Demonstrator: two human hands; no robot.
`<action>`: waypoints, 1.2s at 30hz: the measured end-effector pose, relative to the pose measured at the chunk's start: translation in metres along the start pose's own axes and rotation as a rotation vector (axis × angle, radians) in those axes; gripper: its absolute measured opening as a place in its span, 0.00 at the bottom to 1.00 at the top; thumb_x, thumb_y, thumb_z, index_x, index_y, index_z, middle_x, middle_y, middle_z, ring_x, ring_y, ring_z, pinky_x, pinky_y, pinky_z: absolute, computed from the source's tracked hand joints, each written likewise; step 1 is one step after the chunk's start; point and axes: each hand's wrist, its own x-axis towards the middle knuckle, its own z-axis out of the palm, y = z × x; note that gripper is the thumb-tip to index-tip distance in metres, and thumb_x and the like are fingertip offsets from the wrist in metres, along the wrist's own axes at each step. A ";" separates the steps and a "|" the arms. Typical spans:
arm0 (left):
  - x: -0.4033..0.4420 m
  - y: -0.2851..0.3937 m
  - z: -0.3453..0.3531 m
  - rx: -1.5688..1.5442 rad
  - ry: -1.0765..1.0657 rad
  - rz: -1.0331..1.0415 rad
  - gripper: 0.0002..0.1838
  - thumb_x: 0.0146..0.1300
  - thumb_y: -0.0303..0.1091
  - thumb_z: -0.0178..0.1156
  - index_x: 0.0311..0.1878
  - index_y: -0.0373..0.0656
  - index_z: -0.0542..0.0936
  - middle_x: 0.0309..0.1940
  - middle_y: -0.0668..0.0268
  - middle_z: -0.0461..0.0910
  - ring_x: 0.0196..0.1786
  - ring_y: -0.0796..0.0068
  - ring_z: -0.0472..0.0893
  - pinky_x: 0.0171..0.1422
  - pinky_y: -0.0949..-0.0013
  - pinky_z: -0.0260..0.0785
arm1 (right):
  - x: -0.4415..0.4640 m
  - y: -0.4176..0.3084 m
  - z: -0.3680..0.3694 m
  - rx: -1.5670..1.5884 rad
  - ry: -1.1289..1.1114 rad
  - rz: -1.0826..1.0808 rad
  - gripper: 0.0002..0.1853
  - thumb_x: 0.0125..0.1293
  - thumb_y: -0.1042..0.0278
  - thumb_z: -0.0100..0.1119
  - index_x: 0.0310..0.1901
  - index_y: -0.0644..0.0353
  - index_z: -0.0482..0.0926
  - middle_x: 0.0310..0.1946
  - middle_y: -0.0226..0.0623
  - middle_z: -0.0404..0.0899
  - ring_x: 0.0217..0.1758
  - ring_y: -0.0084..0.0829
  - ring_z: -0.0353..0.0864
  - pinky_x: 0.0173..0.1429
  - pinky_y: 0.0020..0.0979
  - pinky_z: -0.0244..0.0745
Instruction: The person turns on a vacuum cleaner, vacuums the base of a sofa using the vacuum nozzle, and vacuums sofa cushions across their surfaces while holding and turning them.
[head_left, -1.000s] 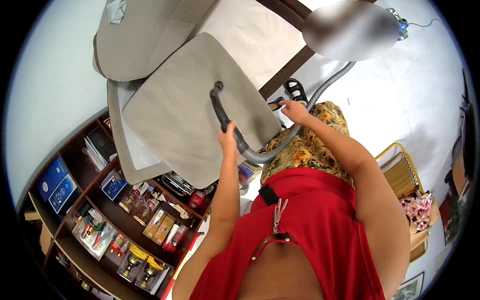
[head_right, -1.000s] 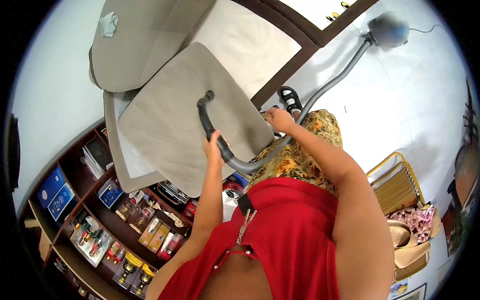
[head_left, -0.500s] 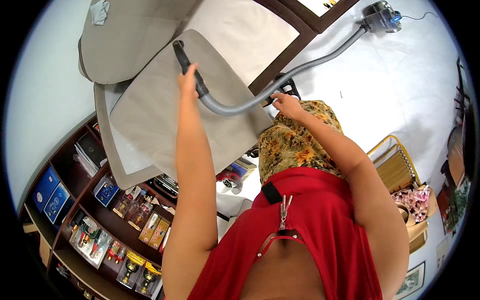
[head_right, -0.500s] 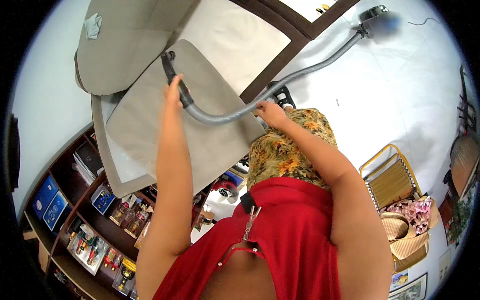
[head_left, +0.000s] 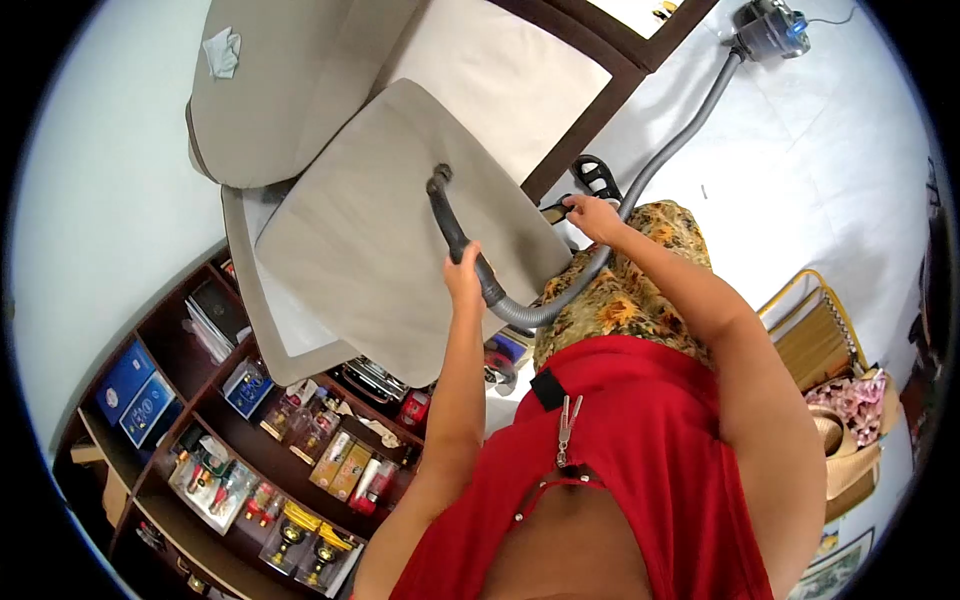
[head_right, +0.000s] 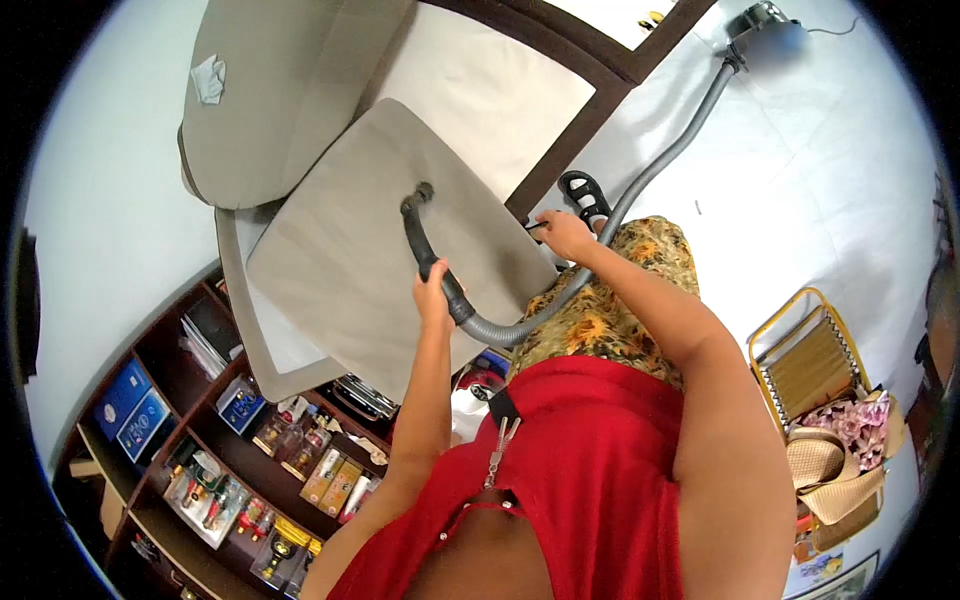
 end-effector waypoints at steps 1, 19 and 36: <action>-0.004 0.026 0.013 -0.026 0.000 0.055 0.12 0.62 0.34 0.67 0.39 0.40 0.73 0.22 0.67 0.73 0.18 0.73 0.75 0.23 0.68 0.69 | 0.002 0.002 0.001 -0.006 0.002 -0.006 0.22 0.63 0.62 0.55 0.58 0.58 0.80 0.36 0.46 0.85 0.39 0.44 0.84 0.47 0.43 0.77; 0.128 0.035 0.013 0.141 -0.062 0.017 0.22 0.56 0.42 0.73 0.44 0.39 0.75 0.27 0.63 0.74 0.23 0.67 0.78 0.24 0.61 0.73 | -0.007 0.014 0.004 -0.027 0.010 -0.014 0.21 0.66 0.63 0.54 0.59 0.59 0.79 0.36 0.47 0.86 0.37 0.41 0.86 0.46 0.39 0.79; 0.110 0.108 0.064 0.103 -0.070 0.259 0.17 0.59 0.39 0.71 0.42 0.38 0.77 0.28 0.67 0.75 0.25 0.72 0.76 0.28 0.67 0.70 | 0.009 0.012 -0.017 0.072 0.089 -0.020 0.22 0.66 0.60 0.56 0.59 0.58 0.79 0.36 0.50 0.85 0.42 0.46 0.85 0.50 0.41 0.78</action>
